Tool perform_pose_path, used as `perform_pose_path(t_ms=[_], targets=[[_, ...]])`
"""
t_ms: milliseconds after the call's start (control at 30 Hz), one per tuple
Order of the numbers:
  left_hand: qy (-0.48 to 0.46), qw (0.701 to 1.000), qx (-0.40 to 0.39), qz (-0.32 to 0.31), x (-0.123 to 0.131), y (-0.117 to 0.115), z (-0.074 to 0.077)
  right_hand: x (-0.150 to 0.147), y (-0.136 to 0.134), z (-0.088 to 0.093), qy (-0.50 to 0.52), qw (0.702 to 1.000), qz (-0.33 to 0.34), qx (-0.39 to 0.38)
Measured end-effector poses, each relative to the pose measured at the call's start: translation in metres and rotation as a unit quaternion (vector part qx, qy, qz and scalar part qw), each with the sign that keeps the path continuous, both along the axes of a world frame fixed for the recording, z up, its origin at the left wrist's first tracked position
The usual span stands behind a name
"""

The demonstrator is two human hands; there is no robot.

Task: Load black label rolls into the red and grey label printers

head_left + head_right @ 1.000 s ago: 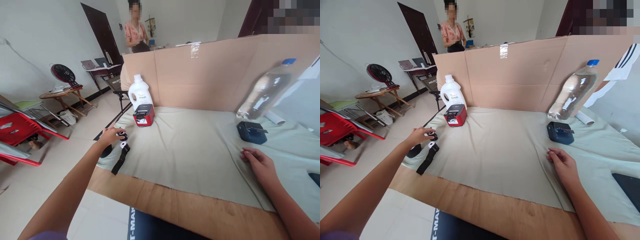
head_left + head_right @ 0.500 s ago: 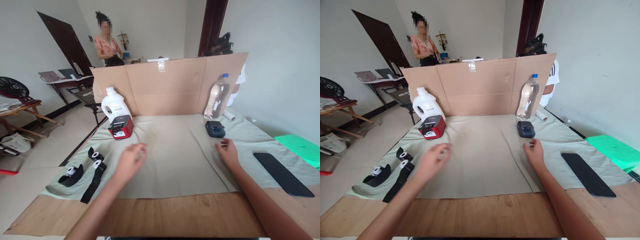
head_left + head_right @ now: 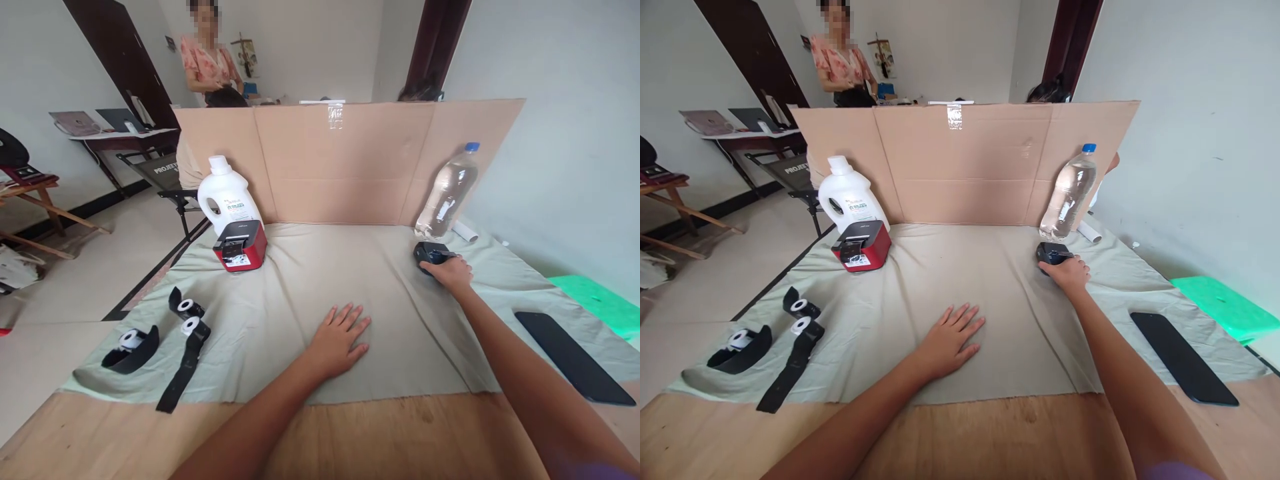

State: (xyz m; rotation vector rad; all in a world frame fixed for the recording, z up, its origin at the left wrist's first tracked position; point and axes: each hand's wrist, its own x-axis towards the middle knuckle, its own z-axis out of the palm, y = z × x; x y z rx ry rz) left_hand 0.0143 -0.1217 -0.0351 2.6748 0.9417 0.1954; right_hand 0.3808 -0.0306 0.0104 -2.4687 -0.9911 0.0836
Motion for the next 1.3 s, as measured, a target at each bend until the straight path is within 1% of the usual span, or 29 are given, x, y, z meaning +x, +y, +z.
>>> perform_pose_path(t_ms=[33,100,133,167,200,267,300,333,367,433,500,600,733,833,900,1033,1100,1167,1233,1300], targets=[[-0.007,1.0,-0.001,-0.001,0.002,0.0,-0.001,-0.016,-0.004,0.002,-0.001,1.0,0.005,0.021],[-0.034,0.999,-0.004,0.0,0.004,0.0,-0.002,-0.059,-0.013,0.006,-0.003,0.998,0.036,0.057],[-0.058,0.998,-0.006,0.02,0.003,0.001,-0.001,-0.084,-0.018,0.006,-0.006,0.996,0.063,0.068],[-0.091,0.994,-0.007,0.059,0.002,0.003,0.0,-0.111,-0.023,0.006,-0.008,0.994,0.077,0.076],[-0.13,0.985,-0.006,0.112,-0.001,0.005,0.002,-0.137,-0.028,0.005,-0.012,0.991,0.098,0.087],[-0.208,0.952,0.0,0.225,-0.009,0.014,0.008,-0.187,-0.039,0.002,-0.013,0.982,0.156,0.109],[-0.238,0.934,0.001,0.268,-0.014,0.019,0.012,-0.209,-0.044,-0.001,-0.007,0.978,0.174,0.115],[-0.259,0.92,-0.003,0.292,-0.02,0.026,0.015,-0.227,-0.05,-0.003,0.0,0.976,0.185,0.115],[-0.272,0.914,-0.014,0.301,-0.025,0.032,0.017,-0.242,-0.056,-0.006,0.006,0.975,0.193,0.113],[-0.283,0.914,-0.047,0.286,-0.032,0.043,0.019,-0.26,-0.067,-0.01,0.012,0.975,0.193,0.106],[-0.287,0.923,-0.076,0.246,-0.035,0.051,0.017,-0.266,-0.076,-0.012,0.003,0.978,0.183,0.105],[-0.285,0.932,-0.092,0.204,-0.034,0.056,0.01,-0.262,-0.084,-0.014,-0.024,0.98,0.168,0.104],[-0.251,0.945,-0.089,0.191,-0.029,0.058,0.0,-0.255,-0.086,-0.02,-0.029,0.983,0.161,0.089],[-0.214,0.954,-0.071,0.196,-0.028,0.056,-0.002,-0.252,-0.088,-0.025,-0.02,0.984,0.159,0.075],[-0.188,0.959,-0.056,0.207,-0.028,0.054,-0.002,-0.248,-0.091,-0.026,-0.021,0.981,0.182,0.058],[-0.152,0.963,-0.038,0.22,-0.027,0.049,-0.001,-0.23,-0.1,-0.027,-0.039,0.96,0.276,0.011],[-0.143,0.964,-0.034,0.22,-0.026,0.047,-0.001,-0.221,-0.102,-0.03,-0.065,0.947,0.313,0.019],[-0.136,0.965,-0.031,0.223,-0.026,0.047,-0.001,-0.213,-0.103,-0.036,-0.084,0.935,0.34,0.05],[-0.131,0.965,-0.029,0.223,-0.026,0.047,-0.001,-0.209,-0.101,-0.042,-0.083,0.926,0.359,0.075],[-0.124,0.966,-0.029,0.224,-0.026,0.048,-0.001,-0.206,-0.1,-0.048,-0.069,0.923,0.369,0.084]])
